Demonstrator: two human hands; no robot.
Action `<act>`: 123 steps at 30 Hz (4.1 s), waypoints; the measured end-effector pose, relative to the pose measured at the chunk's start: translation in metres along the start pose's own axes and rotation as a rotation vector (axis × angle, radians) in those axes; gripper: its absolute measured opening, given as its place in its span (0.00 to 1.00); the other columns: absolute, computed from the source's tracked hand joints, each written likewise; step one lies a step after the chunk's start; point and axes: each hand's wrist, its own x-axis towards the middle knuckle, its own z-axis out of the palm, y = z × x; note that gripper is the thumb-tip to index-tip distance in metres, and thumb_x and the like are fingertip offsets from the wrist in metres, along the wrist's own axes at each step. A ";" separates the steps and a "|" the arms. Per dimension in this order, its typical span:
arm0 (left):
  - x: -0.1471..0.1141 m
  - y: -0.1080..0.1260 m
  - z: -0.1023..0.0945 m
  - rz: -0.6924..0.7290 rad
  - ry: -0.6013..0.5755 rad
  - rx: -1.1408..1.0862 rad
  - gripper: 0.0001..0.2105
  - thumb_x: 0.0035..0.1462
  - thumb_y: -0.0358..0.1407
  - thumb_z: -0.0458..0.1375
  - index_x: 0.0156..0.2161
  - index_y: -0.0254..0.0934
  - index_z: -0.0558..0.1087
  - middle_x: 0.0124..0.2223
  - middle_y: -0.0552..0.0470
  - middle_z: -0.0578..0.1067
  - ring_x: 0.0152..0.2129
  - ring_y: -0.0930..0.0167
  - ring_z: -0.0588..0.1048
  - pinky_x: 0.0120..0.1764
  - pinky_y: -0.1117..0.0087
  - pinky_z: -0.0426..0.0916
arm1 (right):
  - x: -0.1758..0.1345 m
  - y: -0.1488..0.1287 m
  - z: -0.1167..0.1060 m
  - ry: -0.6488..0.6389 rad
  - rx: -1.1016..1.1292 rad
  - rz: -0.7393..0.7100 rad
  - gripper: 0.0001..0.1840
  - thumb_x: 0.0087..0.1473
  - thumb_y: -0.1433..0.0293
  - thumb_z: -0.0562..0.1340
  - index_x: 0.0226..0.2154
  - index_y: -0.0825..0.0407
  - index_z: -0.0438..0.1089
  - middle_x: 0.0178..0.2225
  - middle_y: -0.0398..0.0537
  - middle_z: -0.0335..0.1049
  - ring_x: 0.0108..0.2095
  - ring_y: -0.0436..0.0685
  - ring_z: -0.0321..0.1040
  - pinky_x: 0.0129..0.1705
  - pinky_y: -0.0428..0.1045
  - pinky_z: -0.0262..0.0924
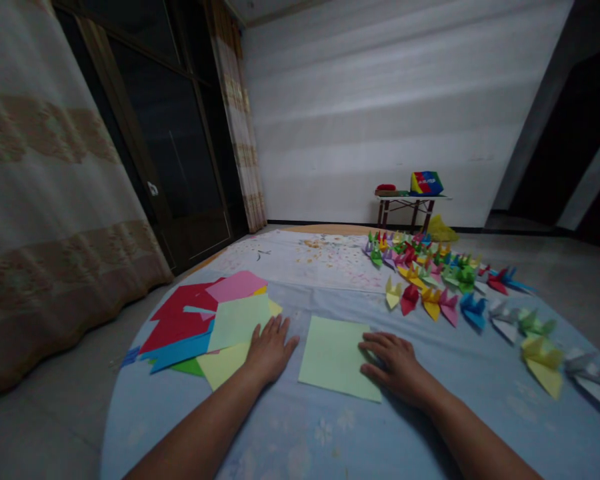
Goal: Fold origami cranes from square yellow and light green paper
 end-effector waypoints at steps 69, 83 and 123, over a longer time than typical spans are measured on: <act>0.022 0.061 -0.014 0.350 -0.241 -0.922 0.15 0.51 0.47 0.50 0.30 0.36 0.67 0.28 0.55 0.70 0.27 0.70 0.68 0.31 0.72 0.63 | -0.002 0.011 -0.037 0.012 0.443 0.225 0.08 0.46 0.66 0.59 0.24 0.55 0.64 0.19 0.37 0.55 0.22 0.45 0.52 0.22 0.41 0.44; 0.016 0.067 -0.005 0.187 -0.099 -0.797 0.28 0.48 0.40 0.53 0.53 0.33 0.51 0.22 0.62 0.61 0.20 0.72 0.65 0.25 0.73 0.58 | -0.002 0.010 -0.041 -0.039 0.245 0.348 0.13 0.44 0.62 0.60 0.21 0.55 0.63 0.19 0.37 0.56 0.22 0.45 0.51 0.22 0.41 0.41; -0.006 0.075 -0.023 0.171 -0.194 -0.553 0.14 0.58 0.39 0.39 0.31 0.38 0.66 0.31 0.49 0.69 0.31 0.66 0.69 0.36 0.68 0.59 | 0.003 0.001 -0.026 0.028 -0.002 0.450 0.12 0.48 0.60 0.58 0.24 0.52 0.67 0.25 0.45 0.69 0.26 0.51 0.61 0.25 0.44 0.42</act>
